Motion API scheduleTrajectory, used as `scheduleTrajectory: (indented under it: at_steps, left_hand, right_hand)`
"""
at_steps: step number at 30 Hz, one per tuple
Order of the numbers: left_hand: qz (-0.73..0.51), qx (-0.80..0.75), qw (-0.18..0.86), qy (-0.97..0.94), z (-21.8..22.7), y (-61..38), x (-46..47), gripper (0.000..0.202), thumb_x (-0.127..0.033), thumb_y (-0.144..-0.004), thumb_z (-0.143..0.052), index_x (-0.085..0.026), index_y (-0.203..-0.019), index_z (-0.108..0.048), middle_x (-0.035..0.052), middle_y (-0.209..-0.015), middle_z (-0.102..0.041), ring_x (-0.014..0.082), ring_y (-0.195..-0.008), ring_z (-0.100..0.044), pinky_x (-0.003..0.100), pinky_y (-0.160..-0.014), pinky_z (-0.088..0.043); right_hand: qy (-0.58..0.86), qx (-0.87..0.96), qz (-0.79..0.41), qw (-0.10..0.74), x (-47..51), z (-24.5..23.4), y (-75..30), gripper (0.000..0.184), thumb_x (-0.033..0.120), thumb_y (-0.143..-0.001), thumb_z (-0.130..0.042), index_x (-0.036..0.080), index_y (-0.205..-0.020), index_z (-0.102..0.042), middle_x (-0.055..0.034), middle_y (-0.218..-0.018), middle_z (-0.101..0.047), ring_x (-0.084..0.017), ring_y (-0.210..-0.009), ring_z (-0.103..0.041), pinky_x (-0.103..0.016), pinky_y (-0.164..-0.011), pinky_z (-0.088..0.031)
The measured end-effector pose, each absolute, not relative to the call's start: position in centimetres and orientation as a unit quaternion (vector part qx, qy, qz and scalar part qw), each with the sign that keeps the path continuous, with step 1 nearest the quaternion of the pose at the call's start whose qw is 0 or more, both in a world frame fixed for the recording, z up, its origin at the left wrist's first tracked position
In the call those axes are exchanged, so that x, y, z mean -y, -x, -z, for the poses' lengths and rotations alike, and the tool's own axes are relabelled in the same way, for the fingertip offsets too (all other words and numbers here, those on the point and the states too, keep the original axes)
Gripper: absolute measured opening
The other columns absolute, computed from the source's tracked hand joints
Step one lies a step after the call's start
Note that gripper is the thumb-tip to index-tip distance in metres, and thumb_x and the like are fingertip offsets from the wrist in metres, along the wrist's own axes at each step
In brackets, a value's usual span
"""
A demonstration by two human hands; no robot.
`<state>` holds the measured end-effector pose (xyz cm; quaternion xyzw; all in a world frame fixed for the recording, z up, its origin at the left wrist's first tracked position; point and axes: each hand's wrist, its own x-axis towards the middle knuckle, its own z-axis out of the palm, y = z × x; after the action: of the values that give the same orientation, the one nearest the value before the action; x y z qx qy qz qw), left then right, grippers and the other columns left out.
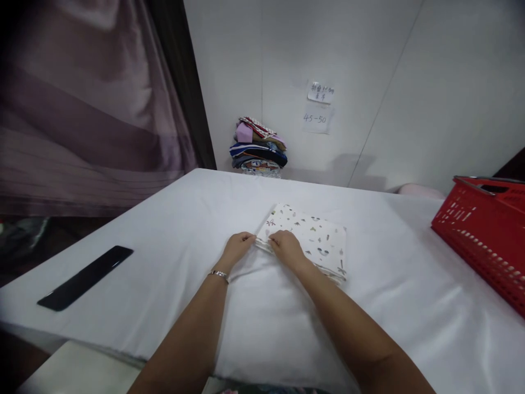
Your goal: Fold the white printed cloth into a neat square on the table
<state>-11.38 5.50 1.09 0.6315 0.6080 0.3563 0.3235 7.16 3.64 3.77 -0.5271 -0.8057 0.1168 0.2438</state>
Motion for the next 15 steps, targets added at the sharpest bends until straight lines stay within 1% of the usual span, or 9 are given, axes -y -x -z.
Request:
scheduleTrajectory:
  at_steps: [4, 10, 15]
  left_hand:
    - [-0.351, -0.593, 0.342, -0.639, -0.8, 11.6, -5.7, 0.023, -0.035, -0.075, -0.051, -0.020, -0.071, -0.068, 0.0001, -0.072, -0.068, 0.0141, -0.066, -0.058, 0.023, -0.061, -0.041]
    - [-0.356, -0.607, 0.330, -0.629, -0.3, 11.5, -5.8, 0.022, -0.035, -0.075, -0.051, -0.020, -0.070, -0.067, 0.0000, -0.069, -0.067, 0.0134, -0.065, -0.057, 0.022, -0.058, -0.040]
    - [-0.354, -0.617, 0.315, -0.628, -0.4, 11.4, -5.7, 0.021, -0.032, -0.074, -0.050, -0.020, -0.065, -0.064, -0.0010, -0.066, -0.065, 0.0126, -0.062, -0.055, 0.022, -0.056, -0.038]
  right_hand:
    - [0.533, 0.814, -0.086, 0.217, -4.2, -3.5, -5.7, 0.020, 0.025, -0.087, -0.048, 0.020, -0.083, -0.068, -0.0040, -0.081, -0.064, -0.017, -0.082, -0.055, -0.026, -0.072, -0.038]
    - [0.543, 0.817, -0.051, 0.186, -4.9, -2.5, -5.2, 0.022, 0.023, -0.089, -0.046, 0.019, -0.081, -0.066, -0.0057, -0.081, -0.061, -0.018, -0.082, -0.053, -0.027, -0.071, -0.036]
    - [0.539, 0.810, -0.049, 0.224, -5.1, -1.8, -4.9, 0.023, 0.020, -0.090, -0.042, 0.019, -0.077, -0.061, -0.0047, -0.081, -0.059, -0.017, -0.080, -0.052, -0.027, -0.071, -0.036]
